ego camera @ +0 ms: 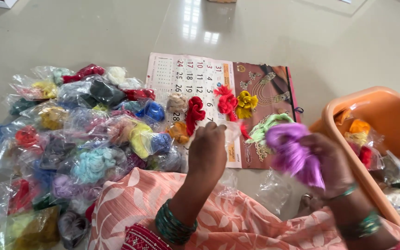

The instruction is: The person sits on the floor and shapes colorful wool yarn into flower-like decorations, twisting and folding each strand by hand and placing the finished flowers on a calendar on the floor. They work through red, yellow, and green yarn one piece at a time.

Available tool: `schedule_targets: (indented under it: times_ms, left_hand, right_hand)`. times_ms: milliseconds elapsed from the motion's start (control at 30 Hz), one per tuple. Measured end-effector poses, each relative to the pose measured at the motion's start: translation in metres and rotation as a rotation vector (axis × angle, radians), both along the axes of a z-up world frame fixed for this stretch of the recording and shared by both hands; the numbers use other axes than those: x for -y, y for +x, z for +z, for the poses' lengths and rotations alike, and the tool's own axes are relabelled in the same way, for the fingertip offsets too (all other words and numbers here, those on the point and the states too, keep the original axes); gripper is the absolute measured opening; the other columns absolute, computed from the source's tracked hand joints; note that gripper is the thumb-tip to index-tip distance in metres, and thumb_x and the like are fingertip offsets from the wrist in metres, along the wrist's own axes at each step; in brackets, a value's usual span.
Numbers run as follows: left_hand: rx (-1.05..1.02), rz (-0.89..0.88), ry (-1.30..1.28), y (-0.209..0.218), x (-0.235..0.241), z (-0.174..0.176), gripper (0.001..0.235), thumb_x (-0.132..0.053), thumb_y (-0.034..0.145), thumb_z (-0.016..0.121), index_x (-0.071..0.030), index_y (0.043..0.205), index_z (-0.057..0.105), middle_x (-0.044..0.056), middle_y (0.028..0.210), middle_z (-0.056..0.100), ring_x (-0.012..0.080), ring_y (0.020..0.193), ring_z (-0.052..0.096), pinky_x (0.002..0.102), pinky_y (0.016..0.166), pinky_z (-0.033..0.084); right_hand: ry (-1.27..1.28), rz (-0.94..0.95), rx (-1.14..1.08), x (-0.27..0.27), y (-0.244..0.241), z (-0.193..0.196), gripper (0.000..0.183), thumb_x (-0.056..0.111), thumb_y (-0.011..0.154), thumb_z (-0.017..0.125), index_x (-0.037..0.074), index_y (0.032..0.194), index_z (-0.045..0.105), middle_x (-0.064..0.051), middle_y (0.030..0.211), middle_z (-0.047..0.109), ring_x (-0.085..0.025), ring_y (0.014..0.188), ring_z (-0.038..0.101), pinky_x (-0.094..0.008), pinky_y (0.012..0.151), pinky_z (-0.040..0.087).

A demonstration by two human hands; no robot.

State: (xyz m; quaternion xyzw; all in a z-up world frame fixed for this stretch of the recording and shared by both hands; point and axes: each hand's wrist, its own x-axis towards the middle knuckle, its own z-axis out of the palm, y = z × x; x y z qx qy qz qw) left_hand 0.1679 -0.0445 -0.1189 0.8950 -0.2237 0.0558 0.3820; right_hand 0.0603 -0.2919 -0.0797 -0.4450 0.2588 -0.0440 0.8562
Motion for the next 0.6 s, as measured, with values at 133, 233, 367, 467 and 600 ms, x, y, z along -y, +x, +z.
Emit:
schedule_targets:
  times_ms: [133,233,367,467,600]
  left_hand:
    - [-0.042,-0.065,0.013,-0.015,0.014,0.004,0.021,0.002,0.084,0.058,-0.003,0.101,0.070,0.015,0.103,0.067,0.0361,0.100,0.064,0.045,0.085,0.055]
    - [-0.175,-0.176,-0.122,-0.021,0.013,0.006,0.016,-0.004,0.083,0.063,-0.003,0.098,0.070,0.015,0.098,0.067,0.0345,0.095,0.067,0.044,0.083,0.056]
    - [-0.139,-0.178,-0.273,-0.024,0.025,-0.007,0.024,-0.006,0.087,0.063,0.003,0.110,0.065,0.026,0.118,0.062,0.0402,0.102,0.067,0.045,0.087,0.055]
    - [-0.151,-0.154,-0.241,-0.030,0.039,-0.018,0.028,-0.005,0.094,0.057,0.006,0.119,0.060,0.030,0.131,0.058,0.0430,0.108,0.065,0.046,0.092,0.053]
    - [-0.171,-0.167,-0.166,-0.043,0.048,-0.022,0.029,-0.006,0.104,0.051,0.010,0.128,0.055,0.028,0.137,0.057,0.0424,0.112,0.064,0.046,0.096,0.051]
  right_hand:
    - [0.100,0.095,-0.017,-0.061,0.005,-0.006,0.034,0.015,0.087,0.063,-0.001,0.117,0.065,-0.014,0.102,0.074,-0.023,0.085,0.071,-0.035,0.079,0.059]
    - [0.050,0.119,0.114,-0.072,0.010,-0.036,0.031,0.013,0.095,0.064,-0.004,0.121,0.064,-0.016,0.098,0.073,-0.026,0.078,0.072,-0.042,0.070,0.062]
    - [-0.765,0.099,0.102,-0.089,0.012,-0.040,0.032,0.007,0.093,0.067,-0.004,0.124,0.068,-0.015,0.094,0.074,-0.020,0.072,0.069,-0.036,0.063,0.059]
    - [-1.165,0.140,0.091,-0.083,0.016,-0.048,0.035,0.006,0.089,0.069,-0.003,0.123,0.069,-0.011,0.098,0.076,-0.013,0.081,0.072,-0.029,0.071,0.059]
    - [-0.825,0.270,0.004,-0.059,0.017,-0.062,0.039,0.010,0.096,0.067,-0.002,0.132,0.069,-0.010,0.102,0.076,-0.012,0.084,0.069,-0.028,0.072,0.057]
